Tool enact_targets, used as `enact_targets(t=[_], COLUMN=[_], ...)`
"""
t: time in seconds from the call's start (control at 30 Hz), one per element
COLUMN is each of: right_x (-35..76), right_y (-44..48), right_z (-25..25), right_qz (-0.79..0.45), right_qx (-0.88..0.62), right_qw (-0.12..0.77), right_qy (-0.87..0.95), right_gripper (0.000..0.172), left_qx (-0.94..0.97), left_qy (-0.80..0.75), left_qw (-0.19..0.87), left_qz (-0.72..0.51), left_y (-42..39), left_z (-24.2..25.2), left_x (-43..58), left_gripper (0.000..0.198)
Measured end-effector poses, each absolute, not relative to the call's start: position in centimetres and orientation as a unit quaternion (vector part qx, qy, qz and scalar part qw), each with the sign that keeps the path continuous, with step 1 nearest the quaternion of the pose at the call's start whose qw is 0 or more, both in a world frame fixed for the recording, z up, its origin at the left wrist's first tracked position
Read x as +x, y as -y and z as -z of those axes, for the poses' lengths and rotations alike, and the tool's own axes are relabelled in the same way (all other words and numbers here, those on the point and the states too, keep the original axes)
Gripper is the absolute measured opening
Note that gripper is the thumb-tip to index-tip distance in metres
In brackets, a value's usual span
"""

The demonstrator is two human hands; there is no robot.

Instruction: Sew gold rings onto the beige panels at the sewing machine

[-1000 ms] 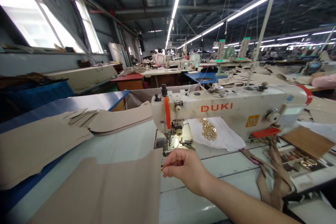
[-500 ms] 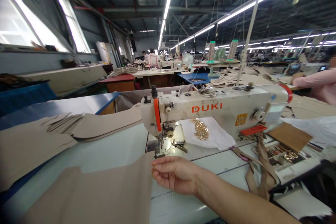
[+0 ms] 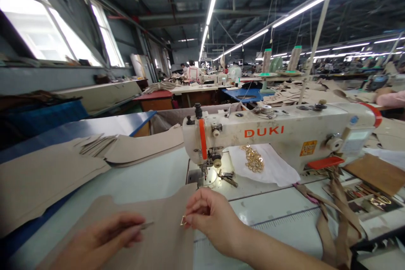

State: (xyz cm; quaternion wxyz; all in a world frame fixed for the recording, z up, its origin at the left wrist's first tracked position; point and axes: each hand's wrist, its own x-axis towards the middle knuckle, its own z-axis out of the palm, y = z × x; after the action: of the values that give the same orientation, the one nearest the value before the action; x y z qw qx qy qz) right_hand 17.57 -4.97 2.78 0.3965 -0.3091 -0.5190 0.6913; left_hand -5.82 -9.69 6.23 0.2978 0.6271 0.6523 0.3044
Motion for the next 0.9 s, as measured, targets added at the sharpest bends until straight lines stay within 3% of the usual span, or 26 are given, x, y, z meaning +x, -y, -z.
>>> enact_targets(t=[0.17, 0.3, 0.77, 0.9], right_x=[19.0, 19.9, 18.7, 18.5], right_y=[5.7, 5.7, 4.9, 4.5], right_z=[-2.8, -3.0, -3.4, -3.4], right_qz=[-0.428, -0.369, -0.535, -0.656], right_qx=[-0.358, -0.366, -0.348, -0.305], right_qw=[0.419, 0.411, 0.403, 0.386], right_qy=[0.716, 0.749, 0.655, 0.572], right_gripper=[0.004, 0.004, 0.006, 0.015], left_qx=[0.608, 0.616, 0.519, 0.502], left_qy=[-0.583, -0.558, -0.551, -0.525], left_qw=[0.429, 0.442, 0.533, 0.585], left_qz=[-0.327, -0.336, -0.378, -0.361], left_y=[7.5, 6.8, 6.6, 6.4], left_z=[-5.5, -5.1, -4.8, -4.8], left_x=[-0.9, -0.3, -0.6, -0.6], left_gripper=[0.016, 0.016, 0.019, 0.029])
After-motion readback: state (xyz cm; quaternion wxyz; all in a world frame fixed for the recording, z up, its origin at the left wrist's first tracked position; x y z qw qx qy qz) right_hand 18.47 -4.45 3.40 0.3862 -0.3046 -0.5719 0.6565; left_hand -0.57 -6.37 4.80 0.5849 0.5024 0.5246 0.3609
